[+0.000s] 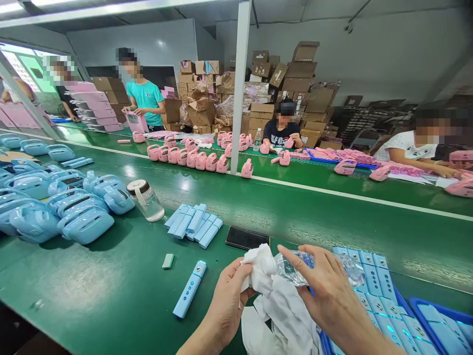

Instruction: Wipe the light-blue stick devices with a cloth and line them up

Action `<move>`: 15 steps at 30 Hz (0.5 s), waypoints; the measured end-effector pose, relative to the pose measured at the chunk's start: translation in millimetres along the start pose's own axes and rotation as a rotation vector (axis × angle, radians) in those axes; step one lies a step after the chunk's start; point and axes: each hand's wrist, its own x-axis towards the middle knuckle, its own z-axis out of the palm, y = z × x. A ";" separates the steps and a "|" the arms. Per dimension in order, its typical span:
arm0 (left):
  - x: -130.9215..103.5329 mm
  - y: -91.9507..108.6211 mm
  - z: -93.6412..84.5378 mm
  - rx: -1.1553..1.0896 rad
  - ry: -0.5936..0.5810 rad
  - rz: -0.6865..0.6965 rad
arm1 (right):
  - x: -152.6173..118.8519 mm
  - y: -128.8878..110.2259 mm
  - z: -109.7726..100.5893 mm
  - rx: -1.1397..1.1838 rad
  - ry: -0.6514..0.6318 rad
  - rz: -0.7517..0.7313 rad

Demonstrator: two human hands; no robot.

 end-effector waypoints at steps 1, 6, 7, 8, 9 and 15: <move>-0.3 0.2 0.6 -0.004 -0.008 -0.003 | -1.0 0.2 0.6 0.035 -0.006 0.022; -1.8 0.9 5.0 -0.010 -0.030 -0.037 | -0.3 0.4 -13.9 0.378 -0.071 0.276; -1.9 1.7 5.9 -0.013 -0.012 -0.048 | 1.9 1.7 -18.7 0.468 -0.063 0.357; -1.8 2.7 6.6 -0.015 0.014 -0.061 | 4.5 4.0 -22.7 0.550 -0.044 0.441; -1.7 4.1 7.1 -0.015 0.044 -0.072 | 7.4 7.1 -25.2 0.627 -0.013 0.530; -0.8 9.2 0.6 0.018 0.179 -0.104 | 23.7 29.3 3.8 1.021 0.233 0.772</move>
